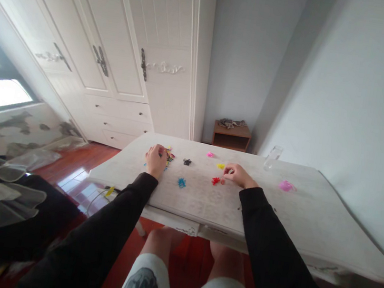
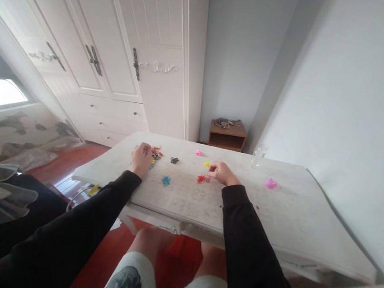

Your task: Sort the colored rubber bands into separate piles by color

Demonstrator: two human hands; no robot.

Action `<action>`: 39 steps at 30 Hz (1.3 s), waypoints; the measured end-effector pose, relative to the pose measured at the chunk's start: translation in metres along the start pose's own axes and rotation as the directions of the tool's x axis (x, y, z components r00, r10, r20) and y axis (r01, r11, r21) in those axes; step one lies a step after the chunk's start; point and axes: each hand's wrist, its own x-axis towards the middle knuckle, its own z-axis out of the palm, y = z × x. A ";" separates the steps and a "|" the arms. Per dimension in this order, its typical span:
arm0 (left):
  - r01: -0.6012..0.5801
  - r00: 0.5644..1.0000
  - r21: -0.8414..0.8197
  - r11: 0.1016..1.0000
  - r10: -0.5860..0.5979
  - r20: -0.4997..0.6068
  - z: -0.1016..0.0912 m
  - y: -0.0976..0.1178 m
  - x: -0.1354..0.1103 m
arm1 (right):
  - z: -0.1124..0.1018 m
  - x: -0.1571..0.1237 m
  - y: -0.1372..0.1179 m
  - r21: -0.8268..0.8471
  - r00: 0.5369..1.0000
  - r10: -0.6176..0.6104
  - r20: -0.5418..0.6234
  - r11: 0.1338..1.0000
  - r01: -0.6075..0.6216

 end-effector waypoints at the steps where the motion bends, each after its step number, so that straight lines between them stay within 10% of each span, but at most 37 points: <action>1: -0.003 1.000 -0.002 1.000 0.003 -0.002 0.000 0.000 0.000 | -0.002 -0.001 0.000 0.002 1.000 0.000 0.022 1.000 0.000; 12: 0.034 0.999 -0.075 0.997 -0.032 0.032 0.008 -0.012 0.001 | -0.014 -0.006 0.001 0.112 0.969 -0.016 0.245 0.994 -0.012; 27: 0.086 0.995 -0.134 0.987 -0.079 0.057 0.007 -0.008 0.001 | -0.008 -0.005 -0.007 -0.003 0.990 0.074 0.119 0.997 -0.075; 39: 0.096 0.995 -0.190 0.977 -0.087 0.053 0.005 -0.005 0.000 | -0.014 -0.009 -0.011 0.034 0.954 0.118 0.274 0.991 -0.132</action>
